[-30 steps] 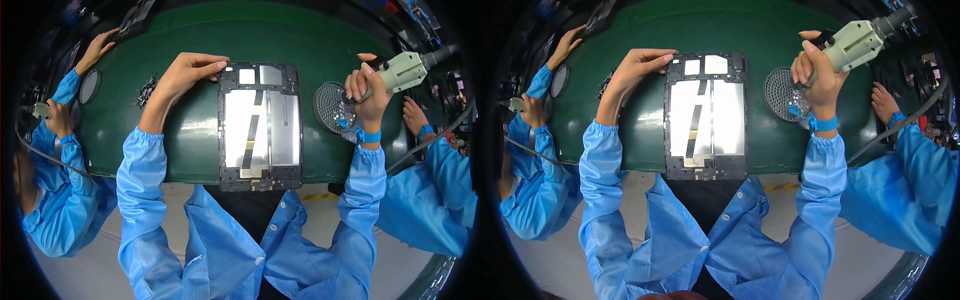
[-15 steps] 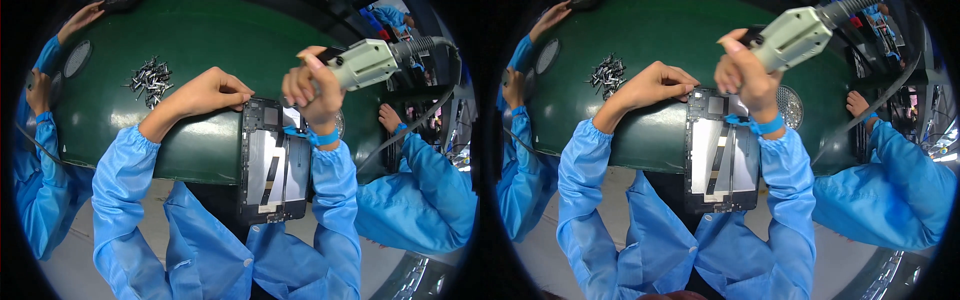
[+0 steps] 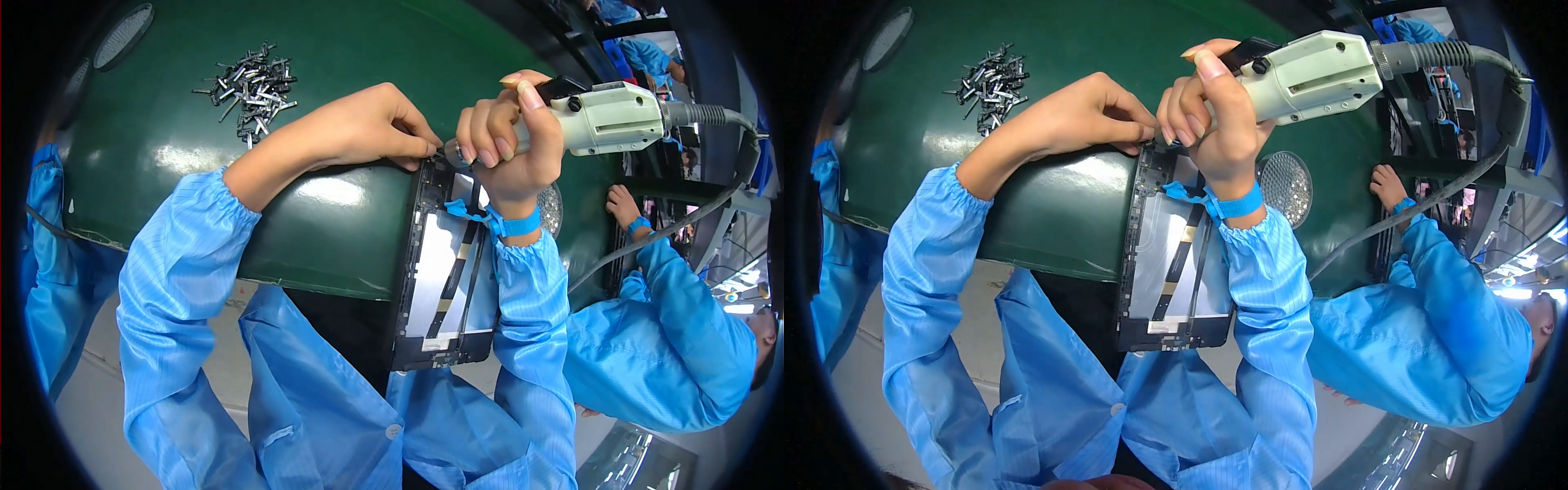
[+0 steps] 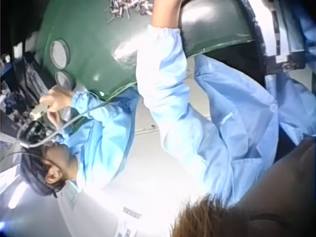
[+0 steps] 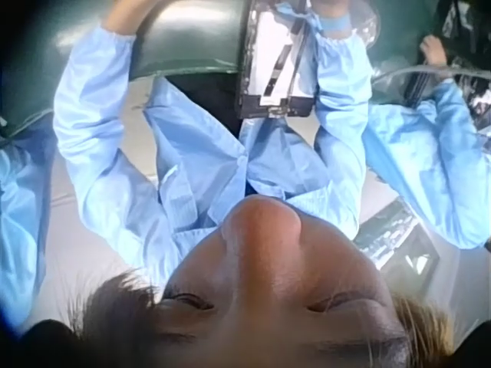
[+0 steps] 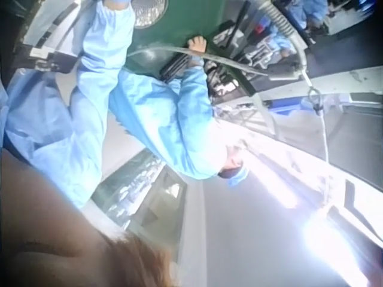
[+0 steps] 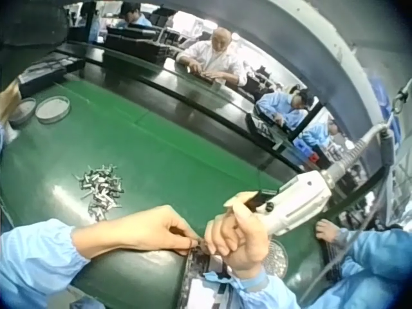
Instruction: The person fastens screws into an electronic device on an assembly line using an electric screwdriver.
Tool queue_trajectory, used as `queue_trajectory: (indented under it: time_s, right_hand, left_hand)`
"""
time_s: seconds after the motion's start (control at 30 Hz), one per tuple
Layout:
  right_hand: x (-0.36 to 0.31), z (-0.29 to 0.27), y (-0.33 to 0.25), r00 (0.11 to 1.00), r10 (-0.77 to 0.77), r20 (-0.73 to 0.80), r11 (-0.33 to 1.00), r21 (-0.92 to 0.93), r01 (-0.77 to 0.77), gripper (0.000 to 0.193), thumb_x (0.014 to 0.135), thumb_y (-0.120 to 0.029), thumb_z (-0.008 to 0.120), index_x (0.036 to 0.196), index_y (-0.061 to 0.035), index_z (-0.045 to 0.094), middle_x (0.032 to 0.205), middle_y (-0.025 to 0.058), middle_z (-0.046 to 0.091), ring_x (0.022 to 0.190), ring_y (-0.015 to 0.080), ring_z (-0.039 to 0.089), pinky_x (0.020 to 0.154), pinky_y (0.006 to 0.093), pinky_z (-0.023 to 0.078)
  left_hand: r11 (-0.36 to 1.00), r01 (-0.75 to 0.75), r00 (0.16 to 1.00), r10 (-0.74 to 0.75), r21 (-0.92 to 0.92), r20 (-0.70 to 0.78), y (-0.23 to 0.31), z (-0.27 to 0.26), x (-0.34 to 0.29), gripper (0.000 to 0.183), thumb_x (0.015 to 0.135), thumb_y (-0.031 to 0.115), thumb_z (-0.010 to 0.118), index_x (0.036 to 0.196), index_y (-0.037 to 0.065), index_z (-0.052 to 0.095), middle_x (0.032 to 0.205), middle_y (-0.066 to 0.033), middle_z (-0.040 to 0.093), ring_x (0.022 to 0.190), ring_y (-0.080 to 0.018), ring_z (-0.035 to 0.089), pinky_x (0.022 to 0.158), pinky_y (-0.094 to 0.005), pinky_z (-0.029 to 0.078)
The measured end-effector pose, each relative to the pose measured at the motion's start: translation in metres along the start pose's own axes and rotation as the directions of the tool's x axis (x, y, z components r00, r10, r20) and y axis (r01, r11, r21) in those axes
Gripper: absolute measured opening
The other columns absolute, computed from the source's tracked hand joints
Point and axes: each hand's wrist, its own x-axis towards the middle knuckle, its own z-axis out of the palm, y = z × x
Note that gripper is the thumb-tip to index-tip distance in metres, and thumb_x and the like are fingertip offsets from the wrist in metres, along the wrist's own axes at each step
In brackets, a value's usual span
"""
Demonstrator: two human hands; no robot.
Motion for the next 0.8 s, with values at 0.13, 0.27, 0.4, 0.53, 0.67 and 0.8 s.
queue_trajectory:
  time_s: [0.13,0.27,0.4,0.53,0.67,0.8]
  right_hand:
    - [-0.002,-0.005,0.002,1.0,0.008,-0.016,1.0,0.005,-0.008,0.018,0.094,-0.014,0.05,0.1,0.0018,0.057,0.048,0.001,0.033,0.036,0.0114,0.034,0.038,0.0305,0.037]
    - [-0.005,-0.002,0.005,1.0,0.011,0.007,0.994,-0.106,-0.01,0.027,0.097,-0.023,0.039,0.103,-0.0007,0.053,0.05,-0.0031,0.029,0.038,0.0089,0.032,0.04,0.0286,0.035]
    - [-0.004,-0.009,0.01,1.0,0.0,0.017,1.0,0.02,0.0,0.018,0.094,-0.014,0.049,0.101,0.0011,0.056,0.048,0.0012,0.033,0.036,0.0122,0.035,0.038,0.0311,0.037]
    - [-0.003,-0.011,0.012,1.0,0.019,0.013,0.999,0.037,-0.019,0.018,0.094,-0.014,0.049,0.101,0.001,0.055,0.048,0.0013,0.033,0.036,0.012,0.035,0.038,0.031,0.037]
    - [-0.002,-0.014,0.013,1.0,0.027,0.014,0.999,0.033,-0.028,0.018,0.094,-0.015,0.048,0.1,0.001,0.055,0.048,0.0008,0.033,0.037,0.0117,0.036,0.038,0.0308,0.037]
    - [0.0,-0.016,0.015,0.999,0.038,0.021,0.998,0.051,-0.039,0.018,0.095,-0.015,0.048,0.099,0.0008,0.055,0.049,0.0004,0.033,0.037,0.0115,0.036,0.038,0.0305,0.037]
  left_hand:
    - [1.0,0.018,1.0,-0.018,-0.016,-0.005,0.0,0.002,0.0,0.024,0.088,0.01,0.065,0.104,-0.008,0.07,0.087,-0.0119,0.071,0.075,-0.0127,0.066,0.072,-0.0247,0.055]
    - [1.0,0.01,1.0,-0.01,-0.006,-0.01,-0.005,0.001,0.0,0.024,0.088,0.009,0.066,0.103,-0.008,0.07,0.086,-0.0114,0.071,0.075,-0.0124,0.066,0.071,-0.0243,0.054]
    - [1.0,0.013,1.0,-0.014,-0.011,-0.017,-0.007,0.003,0.001,0.023,0.088,0.009,0.066,0.103,-0.008,0.07,0.085,-0.0112,0.071,0.075,-0.0123,0.066,0.071,-0.024,0.054]
    - [1.0,0.026,0.999,-0.026,0.015,-0.028,-0.007,0.003,0.003,0.024,0.088,0.011,0.066,0.102,-0.008,0.07,0.085,-0.0111,0.071,0.074,-0.0121,0.066,0.071,-0.0241,0.054]
    - [0.999,0.025,0.999,-0.024,0.041,-0.029,-0.006,0.004,0.004,0.024,0.087,0.011,0.066,0.102,-0.008,0.071,0.084,-0.0109,0.071,0.074,-0.0119,0.066,0.071,-0.0243,0.054]
    - [1.0,0.025,0.999,-0.025,0.003,-0.039,-0.009,0.004,0.005,0.024,0.087,0.011,0.066,0.102,-0.008,0.071,0.084,-0.0108,0.071,0.074,-0.0117,0.066,0.07,-0.024,0.054]
